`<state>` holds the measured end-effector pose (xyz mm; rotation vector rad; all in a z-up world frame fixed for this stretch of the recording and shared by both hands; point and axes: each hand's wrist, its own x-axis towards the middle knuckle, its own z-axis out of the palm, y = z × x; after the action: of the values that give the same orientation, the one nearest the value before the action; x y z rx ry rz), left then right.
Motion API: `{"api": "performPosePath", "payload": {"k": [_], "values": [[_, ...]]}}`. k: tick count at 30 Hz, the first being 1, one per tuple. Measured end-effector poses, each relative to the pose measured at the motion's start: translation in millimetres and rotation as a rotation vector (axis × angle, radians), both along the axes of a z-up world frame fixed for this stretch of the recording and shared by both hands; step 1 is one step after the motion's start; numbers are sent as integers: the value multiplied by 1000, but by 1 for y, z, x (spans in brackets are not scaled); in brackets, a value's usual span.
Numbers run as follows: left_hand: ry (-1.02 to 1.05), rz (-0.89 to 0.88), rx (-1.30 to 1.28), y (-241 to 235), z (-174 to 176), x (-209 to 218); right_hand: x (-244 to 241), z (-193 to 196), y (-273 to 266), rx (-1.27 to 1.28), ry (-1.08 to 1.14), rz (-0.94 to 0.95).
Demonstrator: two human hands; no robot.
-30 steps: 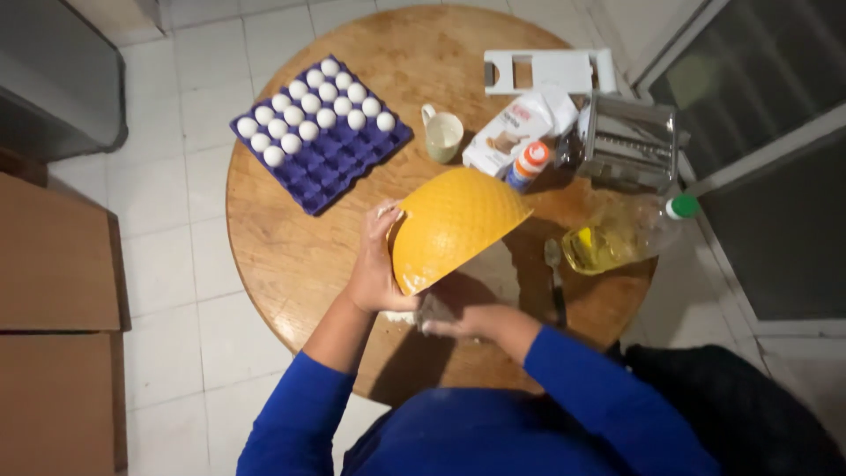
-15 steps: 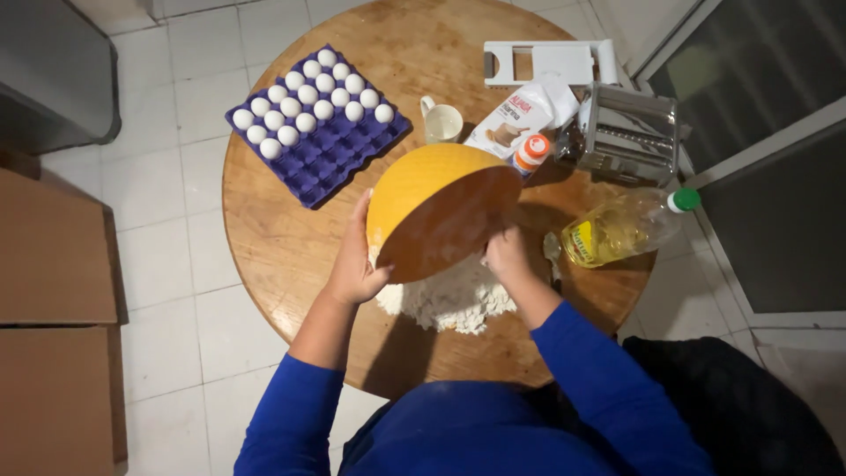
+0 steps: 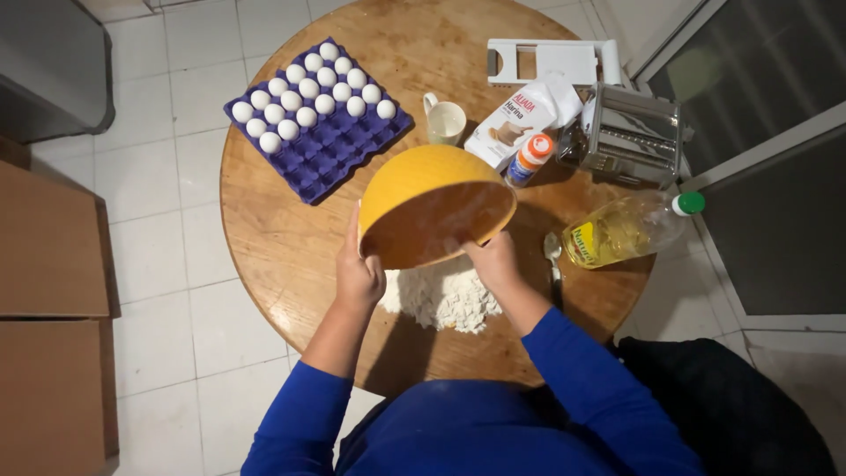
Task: Mix flour, eggs, and oil in a bowl and on a table to prepare dough.
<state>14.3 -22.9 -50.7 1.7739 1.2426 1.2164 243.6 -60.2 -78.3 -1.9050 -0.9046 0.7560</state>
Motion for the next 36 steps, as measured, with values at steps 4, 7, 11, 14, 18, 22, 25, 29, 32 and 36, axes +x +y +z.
{"api": "performPosePath", "payload": {"k": [4,7,11,14,18,22,25,29,32,36], "values": [[-25,-5,137,2,-11,1,9,-29,4,-18,114,67],[-17,-27,232,7,-25,4,10,-37,9,-49,288,153],[-33,-44,323,12,-41,12,7,-15,12,-241,255,151],[-47,-61,337,12,-20,16,12,-2,9,-202,253,196],[-98,9,205,8,-25,6,13,9,-6,-157,262,292],[-152,171,115,10,-57,-19,20,2,-29,-57,11,366],[-145,307,8,12,-112,-55,30,-30,-37,126,-216,418],[-346,480,-363,3,-113,-100,38,-54,-48,251,-364,443],[-549,610,-649,5,-127,-136,41,-50,-49,429,-502,500],[-752,711,-701,1,-106,-149,41,-43,-58,612,-654,621]]}}
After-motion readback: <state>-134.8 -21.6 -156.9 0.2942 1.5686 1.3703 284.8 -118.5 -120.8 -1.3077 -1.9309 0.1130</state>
